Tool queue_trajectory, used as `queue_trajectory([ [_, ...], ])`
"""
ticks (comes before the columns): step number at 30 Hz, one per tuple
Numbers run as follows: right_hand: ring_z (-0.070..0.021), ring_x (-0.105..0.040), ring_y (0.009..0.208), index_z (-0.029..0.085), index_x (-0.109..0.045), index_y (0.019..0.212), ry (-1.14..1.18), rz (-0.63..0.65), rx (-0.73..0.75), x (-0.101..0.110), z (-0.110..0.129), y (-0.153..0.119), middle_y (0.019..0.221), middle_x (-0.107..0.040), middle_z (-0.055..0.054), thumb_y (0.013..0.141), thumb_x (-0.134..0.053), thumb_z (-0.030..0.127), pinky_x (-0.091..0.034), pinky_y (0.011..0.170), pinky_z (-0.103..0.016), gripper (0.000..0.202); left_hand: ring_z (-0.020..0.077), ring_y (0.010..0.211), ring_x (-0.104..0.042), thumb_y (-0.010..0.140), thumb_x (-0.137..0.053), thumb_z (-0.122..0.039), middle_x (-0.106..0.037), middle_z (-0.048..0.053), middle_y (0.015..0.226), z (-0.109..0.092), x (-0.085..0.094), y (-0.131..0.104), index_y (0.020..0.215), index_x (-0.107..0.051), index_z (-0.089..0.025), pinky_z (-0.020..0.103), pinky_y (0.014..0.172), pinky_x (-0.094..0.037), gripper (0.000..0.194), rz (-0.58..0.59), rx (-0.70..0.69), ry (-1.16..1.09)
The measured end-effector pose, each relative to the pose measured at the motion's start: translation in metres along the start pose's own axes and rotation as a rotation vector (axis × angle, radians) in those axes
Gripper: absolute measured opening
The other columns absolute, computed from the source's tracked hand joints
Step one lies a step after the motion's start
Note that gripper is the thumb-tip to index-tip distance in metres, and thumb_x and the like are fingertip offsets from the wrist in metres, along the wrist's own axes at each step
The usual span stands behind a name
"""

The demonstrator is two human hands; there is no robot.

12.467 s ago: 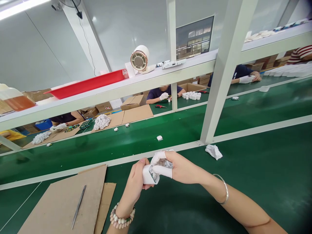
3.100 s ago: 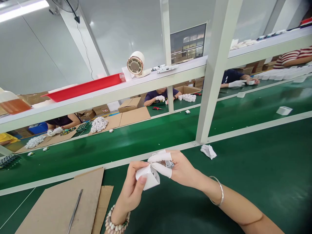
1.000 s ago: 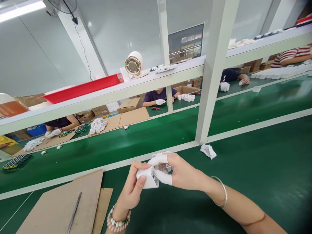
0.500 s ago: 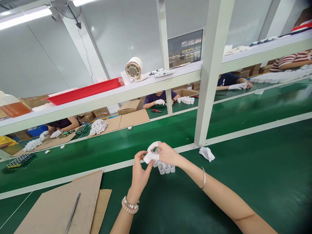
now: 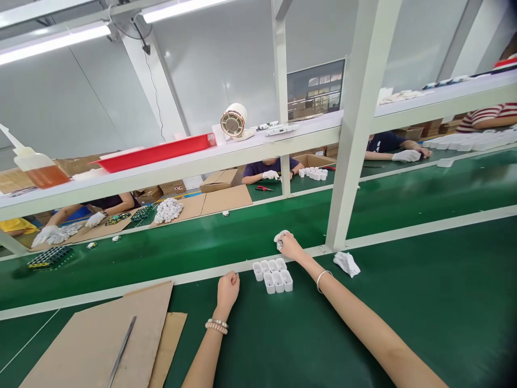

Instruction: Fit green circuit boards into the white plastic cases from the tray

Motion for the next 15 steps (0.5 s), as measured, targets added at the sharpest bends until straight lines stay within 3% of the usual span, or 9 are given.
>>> queue_trajectory([
  [4, -0.0217, -0.059, 0.104, 0.017, -0.056, 0.121, -0.057, -0.008, -0.009, -0.001, -0.002, 0.000, 0.123, -0.057, -0.009, 0.092, -0.057, 0.034, -0.051, 0.087, -0.043, 0.033, 0.0115, 0.047, -0.027, 0.088, -0.043, -0.027, -0.028, -0.004, 0.049, -0.004, -0.004, -0.003, 0.056, -0.020, -0.020, 0.027, 0.052, -0.018, 0.040, 0.053, -0.029, 0.148],
  [8, -0.0233, -0.057, 0.108, 0.017, -0.056, 0.121, -0.096, -0.051, -0.015, 0.014, -0.017, -0.009, 0.126, -0.056, -0.009, 0.091, -0.058, 0.034, -0.049, 0.091, -0.046, 0.034, 0.0136, 0.049, -0.039, 0.092, -0.042, -0.027, -0.037, -0.002, 0.050, -0.007, -0.005, -0.007, 0.055, -0.030, -0.019, 0.028, 0.053, -0.017, 0.039, 0.107, -0.074, 0.277],
  [11, -0.0242, -0.055, 0.112, 0.017, -0.055, 0.123, -0.098, -0.094, -0.020, 0.033, -0.041, -0.031, 0.128, -0.054, -0.010, 0.091, -0.057, 0.032, -0.046, 0.094, -0.046, 0.035, 0.0154, 0.053, -0.048, 0.095, -0.039, -0.027, -0.047, 0.001, 0.053, -0.011, -0.005, -0.009, 0.057, -0.039, -0.018, 0.028, 0.054, -0.018, 0.039, 0.144, -0.119, 0.359],
  [15, -0.0222, -0.059, 0.103, 0.012, -0.058, 0.122, -0.096, -0.125, -0.091, 0.058, -0.085, -0.073, 0.119, -0.058, -0.014, 0.091, -0.052, 0.021, -0.045, 0.091, -0.036, 0.033, 0.0177, 0.057, -0.055, 0.097, -0.036, -0.029, -0.055, 0.004, 0.057, -0.016, -0.003, -0.010, 0.060, -0.049, -0.017, 0.027, 0.055, -0.021, 0.041, 0.184, -0.143, 0.436],
])
Point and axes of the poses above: each hand's wrist, its own y-axis towards the middle knuckle, its own x-axis out of the back of the hand, z = x × y, the point moved 3 cm from there along y, towards the middle knuckle
